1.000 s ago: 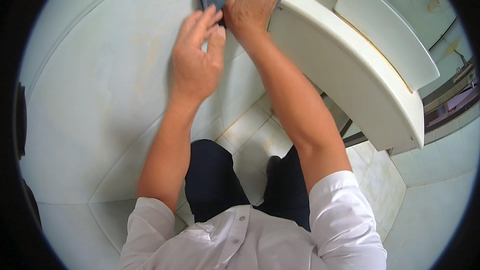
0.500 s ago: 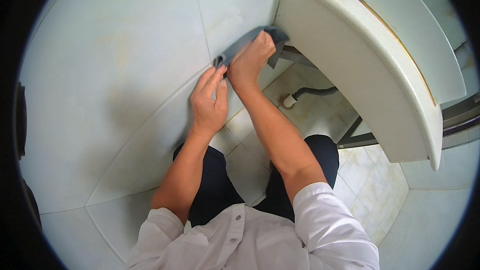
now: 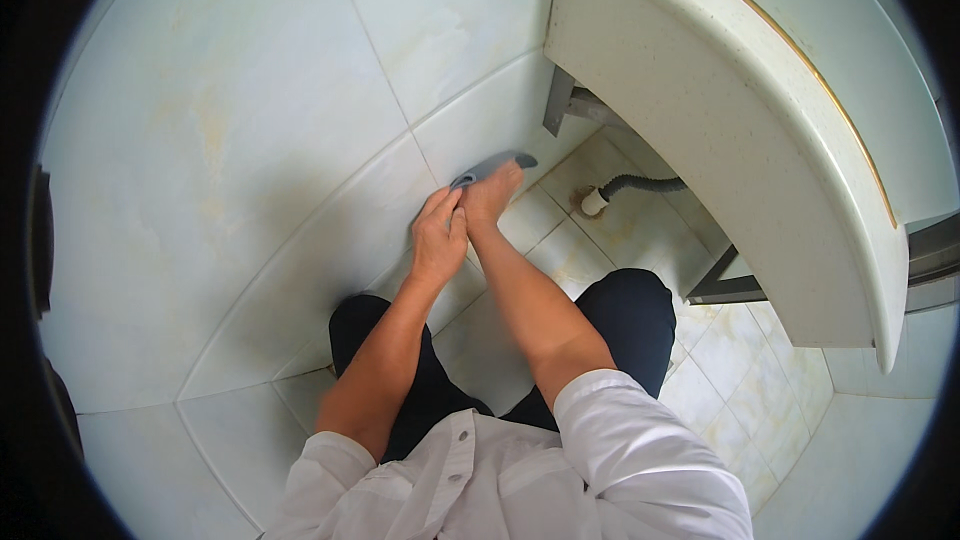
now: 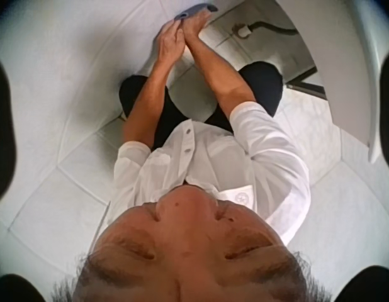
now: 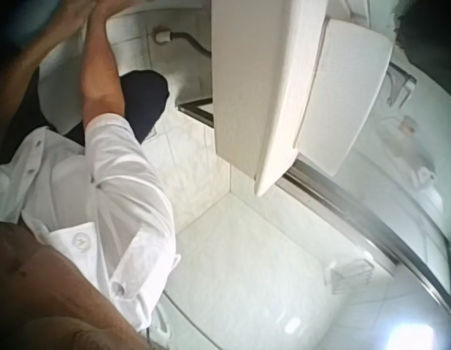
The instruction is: The person wipes the tiled bathroom wall and floor with a gray cloth, then cleans the glass shower door and the wooden bathroom door. The person uses a cloth to wipe surfaces in a systematic manner.
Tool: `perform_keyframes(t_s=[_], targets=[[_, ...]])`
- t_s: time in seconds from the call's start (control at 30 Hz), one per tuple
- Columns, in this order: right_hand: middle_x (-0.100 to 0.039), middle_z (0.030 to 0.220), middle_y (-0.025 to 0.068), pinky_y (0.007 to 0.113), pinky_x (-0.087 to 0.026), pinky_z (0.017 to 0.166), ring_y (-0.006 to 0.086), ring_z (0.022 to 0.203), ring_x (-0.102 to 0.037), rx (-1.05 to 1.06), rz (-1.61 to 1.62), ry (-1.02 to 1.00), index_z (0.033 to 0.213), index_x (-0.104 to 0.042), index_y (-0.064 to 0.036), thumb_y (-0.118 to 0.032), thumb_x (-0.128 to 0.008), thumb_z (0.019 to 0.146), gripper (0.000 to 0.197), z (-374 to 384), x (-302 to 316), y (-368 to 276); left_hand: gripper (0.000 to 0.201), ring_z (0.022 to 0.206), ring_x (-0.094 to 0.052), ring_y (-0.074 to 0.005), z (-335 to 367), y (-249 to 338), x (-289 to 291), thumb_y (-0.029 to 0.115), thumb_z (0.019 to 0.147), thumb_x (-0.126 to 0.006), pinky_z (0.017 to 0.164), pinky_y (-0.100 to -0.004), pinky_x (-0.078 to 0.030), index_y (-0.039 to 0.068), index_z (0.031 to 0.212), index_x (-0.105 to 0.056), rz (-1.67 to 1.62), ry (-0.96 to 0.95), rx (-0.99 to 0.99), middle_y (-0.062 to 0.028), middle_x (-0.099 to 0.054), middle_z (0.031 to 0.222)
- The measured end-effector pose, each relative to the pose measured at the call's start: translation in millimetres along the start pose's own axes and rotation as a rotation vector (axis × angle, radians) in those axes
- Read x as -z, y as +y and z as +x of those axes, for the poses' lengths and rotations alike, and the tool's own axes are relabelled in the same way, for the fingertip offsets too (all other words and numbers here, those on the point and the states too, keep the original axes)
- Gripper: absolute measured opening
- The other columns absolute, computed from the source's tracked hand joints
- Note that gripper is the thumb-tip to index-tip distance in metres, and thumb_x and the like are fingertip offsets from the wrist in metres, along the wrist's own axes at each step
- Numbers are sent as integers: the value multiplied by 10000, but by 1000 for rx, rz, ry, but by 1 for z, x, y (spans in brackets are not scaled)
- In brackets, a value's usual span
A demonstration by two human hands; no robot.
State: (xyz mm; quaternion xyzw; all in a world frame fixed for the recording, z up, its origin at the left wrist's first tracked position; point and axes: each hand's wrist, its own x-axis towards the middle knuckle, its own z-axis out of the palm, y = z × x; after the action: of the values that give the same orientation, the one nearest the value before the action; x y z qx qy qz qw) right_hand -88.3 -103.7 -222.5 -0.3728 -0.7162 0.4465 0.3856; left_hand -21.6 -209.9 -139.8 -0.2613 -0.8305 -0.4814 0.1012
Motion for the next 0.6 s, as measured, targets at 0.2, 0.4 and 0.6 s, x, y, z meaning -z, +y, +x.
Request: perform_keyframes(t_s=[0.2,0.4,0.6], targets=[[-506,1182,299,533,-365,1039,483,1158,-461,77,-323,-344,1113,-505,118,5,-606,752,392,-27,10,24,372,1188,-606,-448,-22,-14,1,99,942,-566,1049,-471,-471,-110,1241,-637,41,-43,118,-306,-618,1279],[-433,1322,337,551,-281,1112,496,1222,-391,210,-36,-62,1301,-421,156,6,-589,761,585,-18,24,-46,328,1176,-639,-376,-13,17,25,61,936,-619,1036,-415,-488,-105,1215,-667,-15,160,45,-258,-648,1266],[-393,1383,347,556,-269,1099,486,1233,-379,639,189,105,1411,-378,154,-35,-547,858,608,-13,56,-157,325,1128,-677,-324,-4,58,70,-29,944,-587,965,-380,-536,-107,1255,-640,-182,411,-50,-218,-645,1252]])
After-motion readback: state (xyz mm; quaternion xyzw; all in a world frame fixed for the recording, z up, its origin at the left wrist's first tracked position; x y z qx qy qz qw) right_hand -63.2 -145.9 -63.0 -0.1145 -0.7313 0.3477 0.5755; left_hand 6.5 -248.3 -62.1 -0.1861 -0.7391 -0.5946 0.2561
